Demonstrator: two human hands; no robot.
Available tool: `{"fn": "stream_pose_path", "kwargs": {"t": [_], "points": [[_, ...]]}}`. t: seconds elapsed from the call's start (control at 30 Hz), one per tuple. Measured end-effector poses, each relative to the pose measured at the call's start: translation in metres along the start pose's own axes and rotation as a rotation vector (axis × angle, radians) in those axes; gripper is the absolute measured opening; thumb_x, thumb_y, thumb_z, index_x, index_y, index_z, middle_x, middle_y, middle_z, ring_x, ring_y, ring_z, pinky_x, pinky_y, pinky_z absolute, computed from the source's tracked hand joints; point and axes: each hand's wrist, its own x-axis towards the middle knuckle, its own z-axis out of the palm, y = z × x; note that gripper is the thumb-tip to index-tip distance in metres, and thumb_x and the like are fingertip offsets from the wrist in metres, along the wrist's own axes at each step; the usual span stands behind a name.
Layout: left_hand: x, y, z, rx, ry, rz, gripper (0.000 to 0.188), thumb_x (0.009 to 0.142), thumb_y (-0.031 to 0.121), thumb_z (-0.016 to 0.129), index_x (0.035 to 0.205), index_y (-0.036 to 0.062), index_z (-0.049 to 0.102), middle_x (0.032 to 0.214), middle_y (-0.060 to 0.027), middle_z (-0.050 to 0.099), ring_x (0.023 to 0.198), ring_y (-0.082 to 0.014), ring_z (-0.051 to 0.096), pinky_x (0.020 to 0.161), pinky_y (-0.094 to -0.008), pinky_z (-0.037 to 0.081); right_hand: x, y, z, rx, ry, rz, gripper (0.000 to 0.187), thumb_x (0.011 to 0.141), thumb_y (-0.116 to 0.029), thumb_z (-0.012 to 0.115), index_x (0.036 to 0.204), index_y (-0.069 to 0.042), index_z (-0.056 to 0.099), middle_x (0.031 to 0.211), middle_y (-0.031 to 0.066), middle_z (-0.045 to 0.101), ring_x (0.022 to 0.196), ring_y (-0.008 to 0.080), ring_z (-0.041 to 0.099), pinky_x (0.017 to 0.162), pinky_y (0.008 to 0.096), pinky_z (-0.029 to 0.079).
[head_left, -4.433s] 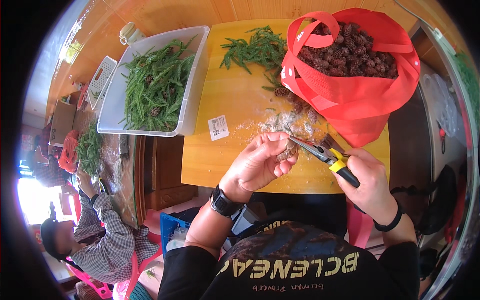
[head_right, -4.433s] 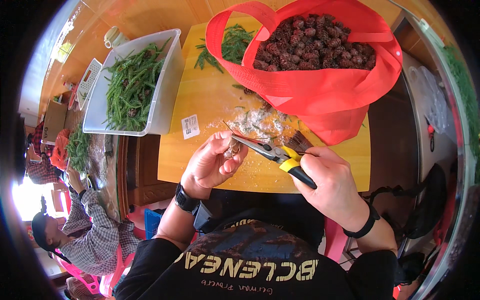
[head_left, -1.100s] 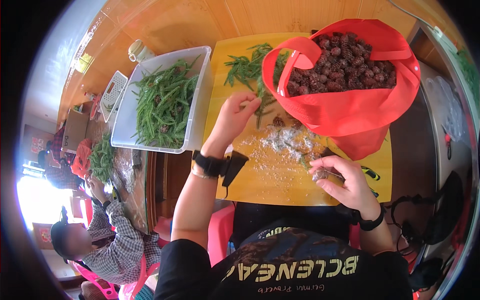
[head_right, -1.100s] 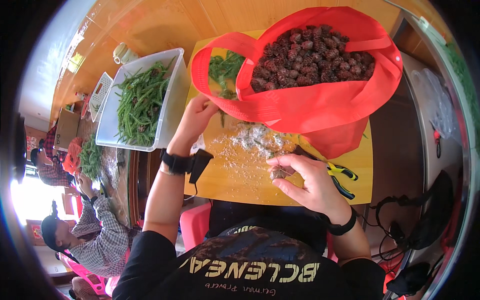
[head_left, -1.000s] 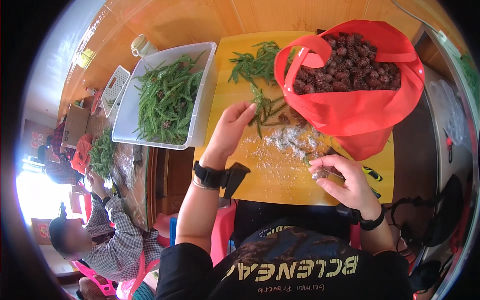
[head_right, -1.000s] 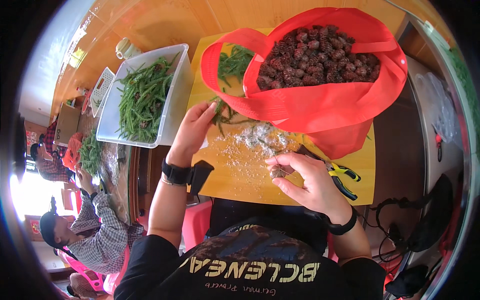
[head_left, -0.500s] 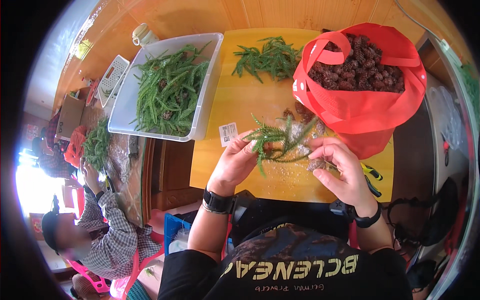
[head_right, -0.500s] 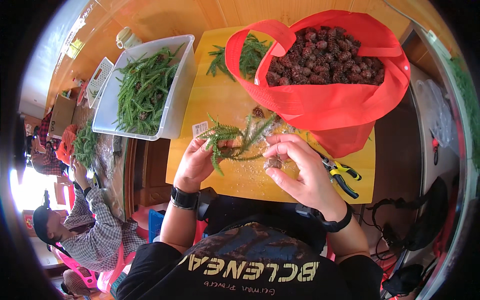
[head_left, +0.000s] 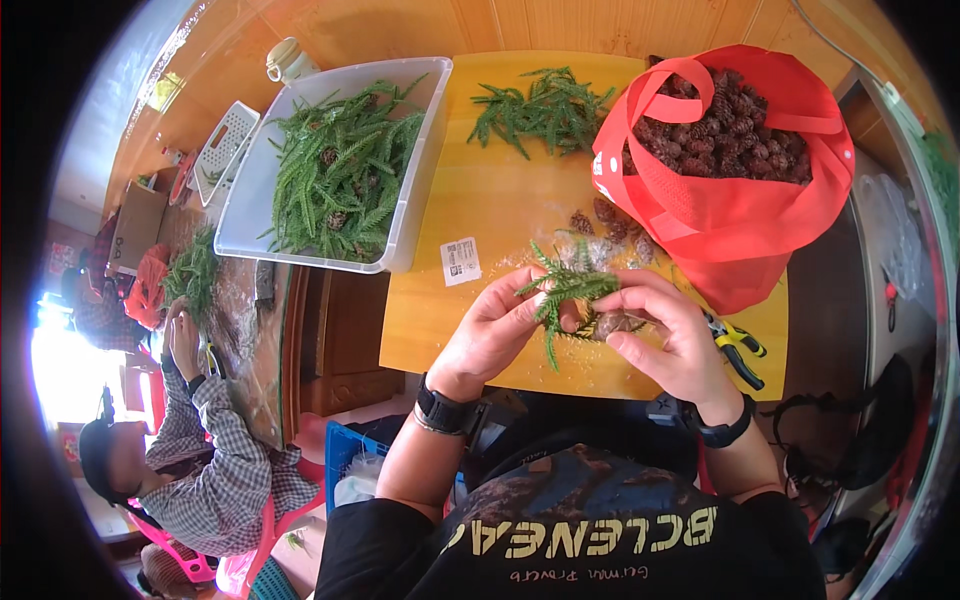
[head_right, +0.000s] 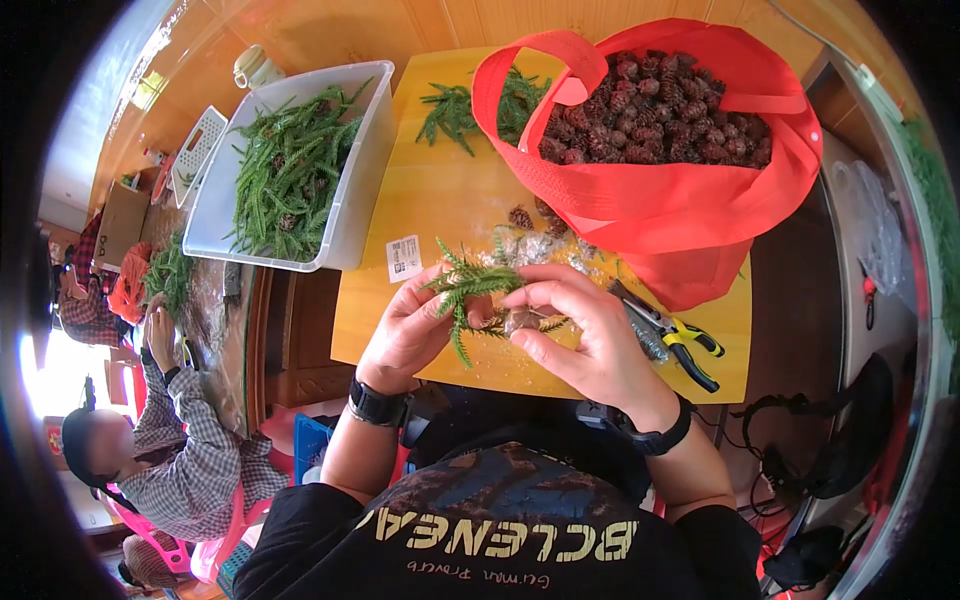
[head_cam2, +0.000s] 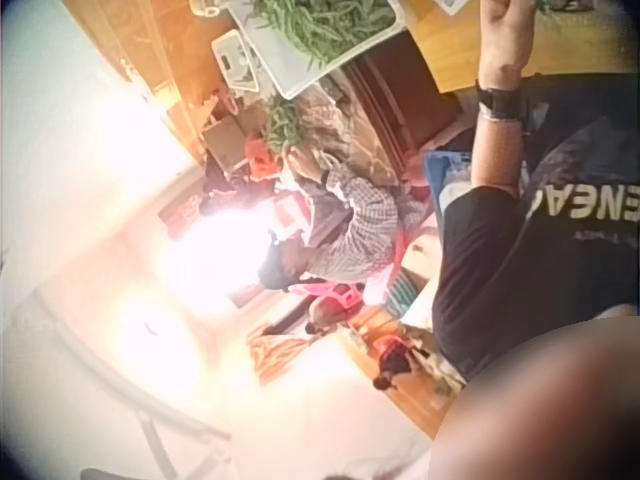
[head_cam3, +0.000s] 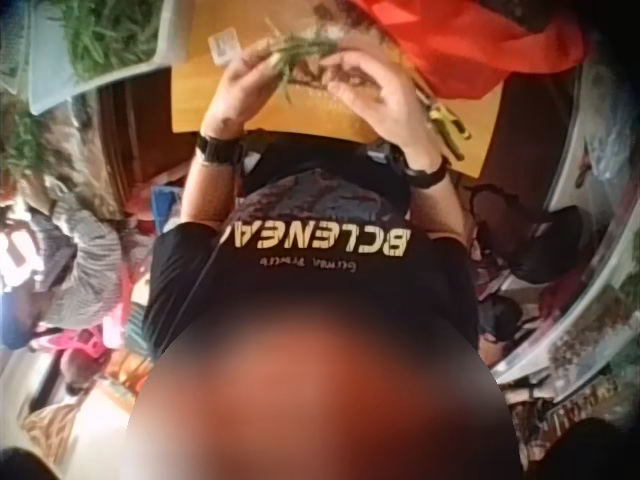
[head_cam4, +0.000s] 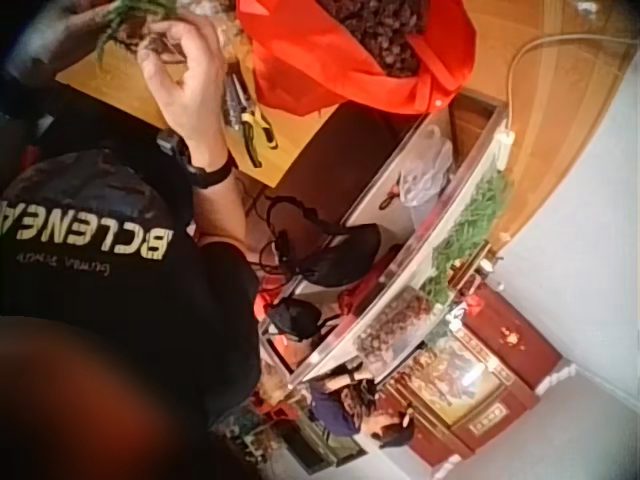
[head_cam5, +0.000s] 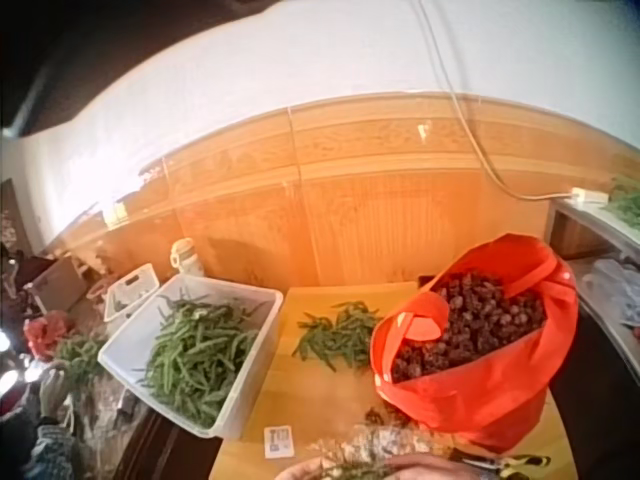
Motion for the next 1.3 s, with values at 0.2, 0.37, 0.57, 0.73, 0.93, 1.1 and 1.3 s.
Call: {"fn": "stream_pose_path", "kwargs": {"t": [0.2,0.37,0.57,0.73,0.93,1.1,1.3], "points": [[0.003,0.014,0.027,0.069,0.089,-0.123,0.045,0.082,0.016,0.066,0.119,0.0009,0.045,0.103,-0.0075,0.057,0.090,-0.0152,0.054,0.083,-0.0307,0.044,-0.001,0.015,0.001,0.091,0.092,-0.028,0.027,0.080,-0.003,0.061,0.105,0.006,0.056,0.111,0.0109,0.051,0.099,0.0160,0.055,0.086,0.0279,0.044],[0.004,0.009,0.030,0.225,0.134,-0.052,0.054,0.075,0.007,0.070,0.122,0.0021,0.043,0.100,-0.0037,0.055,0.090,-0.0137,0.054,0.085,-0.0295,0.043,0.001,0.017,0.002,0.137,0.102,-0.095,0.027,0.079,0.002,0.060,0.106,0.006,0.055,0.112,0.0114,0.053,0.098,0.0162,0.058,0.085,0.0282,0.047],[0.007,0.011,0.037,0.839,0.230,0.210,0.058,0.065,0.015,0.080,0.113,0.0048,0.049,0.099,-0.0051,0.051,0.095,-0.0162,0.050,0.086,-0.0302,0.041,-0.003,0.022,0.003,0.254,0.062,-0.002,0.031,0.085,-0.008,0.057,0.112,0.005,0.051,0.117,0.0111,0.051,0.102,0.0137,0.052,0.087,0.0274,0.042],[0.009,0.011,0.030,0.896,0.054,0.271,0.040,0.063,0.024,0.083,0.090,0.0054,0.059,0.108,-0.0075,0.049,0.101,-0.0163,0.046,0.089,-0.0297,0.037,-0.007,0.016,0.002,0.222,0.020,0.193,0.030,0.083,-0.003,0.055,0.112,0.004,0.050,0.109,0.0086,0.054,0.099,0.0106,0.052,0.085,0.0255,0.042],[0.005,0.005,0.023,0.786,0.133,0.157,0.033,0.067,0.014,0.081,0.077,0.0053,0.050,0.099,-0.0099,0.060,0.090,-0.0150,0.054,0.082,-0.0286,0.043,-0.006,0.016,0.001,0.254,0.137,0.094,0.021,0.084,-0.004,0.048,0.105,0.002,0.049,0.113,0.0126,0.054,0.103,0.0137,0.051,0.089,0.0281,0.041],[0.006,0.001,0.029,0.556,0.190,0.142,0.032,0.068,0.009,0.079,0.075,0.0060,0.048,0.097,-0.0091,0.060,0.088,-0.0130,0.055,0.076,-0.0268,0.045,-0.014,0.010,-0.009,0.186,0.154,-0.047,0.017,0.080,-0.009,0.053,0.095,-0.001,0.054,0.122,0.0187,0.049,0.114,0.0225,0.047,0.098,0.0354,0.033],[0.005,-0.003,0.024,0.461,0.198,0.124,0.033,0.068,0.002,0.078,0.075,0.0075,0.047,0.084,-0.0018,0.053,0.082,-0.0097,0.051,0.074,-0.0238,0.043,-0.016,0.002,-0.012,0.096,0.018,-0.069,0.016,0.071,-0.013,0.062,0.082,-0.002,0.060,0.130,0.0222,0.044,0.121,0.0271,0.043,0.102,0.0370,0.029]]}}
